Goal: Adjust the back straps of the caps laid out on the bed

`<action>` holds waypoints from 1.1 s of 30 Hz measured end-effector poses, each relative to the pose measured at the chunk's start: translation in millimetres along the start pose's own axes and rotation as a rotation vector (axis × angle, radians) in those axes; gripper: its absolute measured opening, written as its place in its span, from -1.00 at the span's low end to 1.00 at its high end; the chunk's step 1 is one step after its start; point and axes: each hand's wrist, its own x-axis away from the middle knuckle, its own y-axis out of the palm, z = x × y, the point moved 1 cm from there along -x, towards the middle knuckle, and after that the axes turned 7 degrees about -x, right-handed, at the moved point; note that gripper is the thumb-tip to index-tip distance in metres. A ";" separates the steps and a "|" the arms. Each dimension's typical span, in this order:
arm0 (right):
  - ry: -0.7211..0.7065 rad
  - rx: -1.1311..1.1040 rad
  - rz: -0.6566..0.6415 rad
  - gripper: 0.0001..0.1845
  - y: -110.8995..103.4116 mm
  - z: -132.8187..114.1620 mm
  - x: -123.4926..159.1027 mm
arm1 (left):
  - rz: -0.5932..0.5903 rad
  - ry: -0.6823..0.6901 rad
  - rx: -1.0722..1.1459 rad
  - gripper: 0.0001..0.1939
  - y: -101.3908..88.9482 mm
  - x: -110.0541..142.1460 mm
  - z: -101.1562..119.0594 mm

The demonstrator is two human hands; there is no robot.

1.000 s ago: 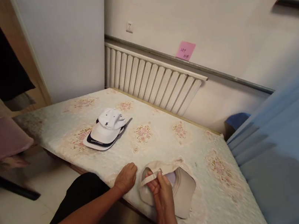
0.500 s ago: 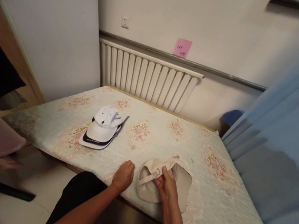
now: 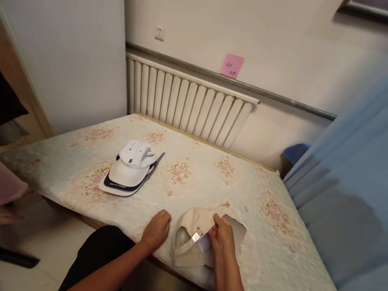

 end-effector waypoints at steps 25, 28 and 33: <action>-0.100 -0.277 -0.199 -0.52 42.1 25.6 67.3 | -0.279 -0.594 2.206 -0.76 -49.4 37.0 109.7; -0.051 -0.330 -0.208 -0.57 45.7 23.1 74.5 | -0.168 -0.670 2.237 -0.79 -59.3 31.2 110.3; -0.001 -0.394 -0.184 -0.67 53.2 18.1 82.3 | -0.045 -0.703 2.270 -0.78 -82.3 22.5 111.8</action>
